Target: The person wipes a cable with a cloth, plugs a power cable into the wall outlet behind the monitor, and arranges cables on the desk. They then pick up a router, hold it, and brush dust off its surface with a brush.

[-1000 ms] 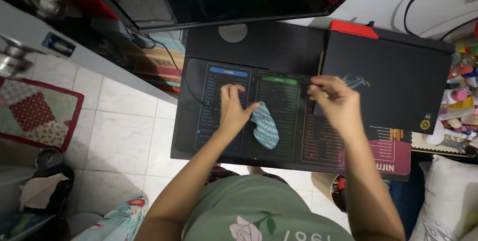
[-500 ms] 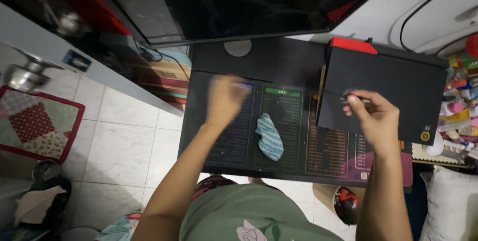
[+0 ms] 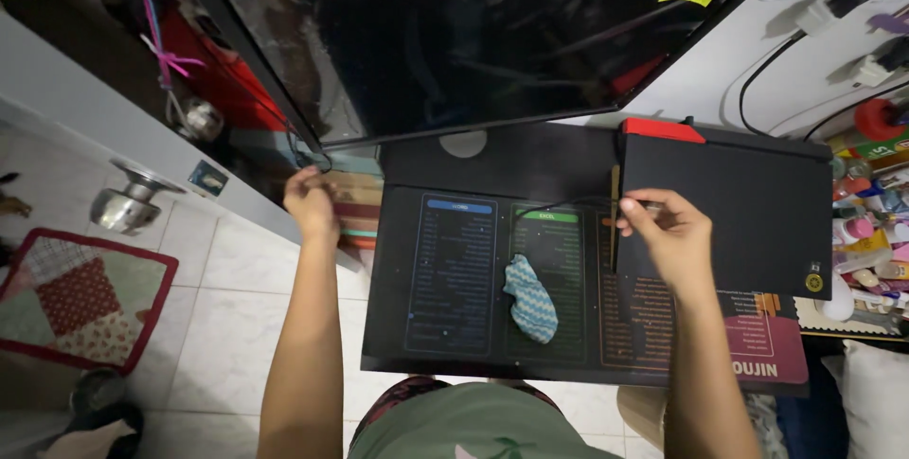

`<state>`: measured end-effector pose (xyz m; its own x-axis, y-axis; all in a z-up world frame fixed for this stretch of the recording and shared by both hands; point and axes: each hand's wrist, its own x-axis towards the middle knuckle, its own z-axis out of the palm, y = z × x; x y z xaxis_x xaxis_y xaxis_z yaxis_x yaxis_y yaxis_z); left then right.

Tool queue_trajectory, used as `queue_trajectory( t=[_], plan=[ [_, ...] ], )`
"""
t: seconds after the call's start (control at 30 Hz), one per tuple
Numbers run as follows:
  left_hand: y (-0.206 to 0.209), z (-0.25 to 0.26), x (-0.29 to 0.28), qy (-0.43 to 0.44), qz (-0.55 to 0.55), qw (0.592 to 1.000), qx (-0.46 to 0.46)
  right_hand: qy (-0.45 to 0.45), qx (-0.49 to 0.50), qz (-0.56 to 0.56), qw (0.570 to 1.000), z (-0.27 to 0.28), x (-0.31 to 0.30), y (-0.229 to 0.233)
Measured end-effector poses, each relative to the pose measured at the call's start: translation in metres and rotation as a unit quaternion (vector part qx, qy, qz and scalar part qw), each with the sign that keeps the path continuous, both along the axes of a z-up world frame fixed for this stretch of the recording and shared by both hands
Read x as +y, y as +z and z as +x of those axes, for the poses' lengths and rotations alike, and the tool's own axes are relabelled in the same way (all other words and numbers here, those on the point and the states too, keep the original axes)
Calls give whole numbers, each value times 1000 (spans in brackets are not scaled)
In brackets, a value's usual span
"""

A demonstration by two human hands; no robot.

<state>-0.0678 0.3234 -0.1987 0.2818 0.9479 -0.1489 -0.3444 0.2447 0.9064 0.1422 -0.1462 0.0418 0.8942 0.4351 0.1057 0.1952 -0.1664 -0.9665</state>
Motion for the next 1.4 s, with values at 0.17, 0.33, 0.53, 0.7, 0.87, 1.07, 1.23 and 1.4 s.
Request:
queue_trajectory(
  t=[0.17, 0.33, 0.53, 0.7, 0.87, 1.07, 1.23, 1.4],
  plan=[
    [16, -14, 3, 46, 47, 997, 33, 14, 9, 8, 1000, -12, 16, 0],
    [13, -12, 6, 47, 103, 984, 136, 21, 5, -2, 1000, -22, 26, 0],
    [-28, 24, -2, -78, 13, 991, 108, 16, -17, -15, 1000, -27, 33, 0],
    [-47, 68, -45, -206, -14, 973, 103, -68, -53, 37, 996, -17, 17, 4],
    [-41, 99, -68, -267, -16, 944, 191, -172, -66, 83, 979, 2, -22, 8],
    [-45, 135, -63, -226, -28, 962, 150, -267, -71, 76, 958, 31, -75, -12],
    [-34, 153, -52, -189, -54, 966, 167, -335, -10, 147, 931, 53, -115, -25],
    [-14, 158, -60, -244, -68, 946, 200, -354, 73, 205, 909, 65, -139, -34]
  ],
)
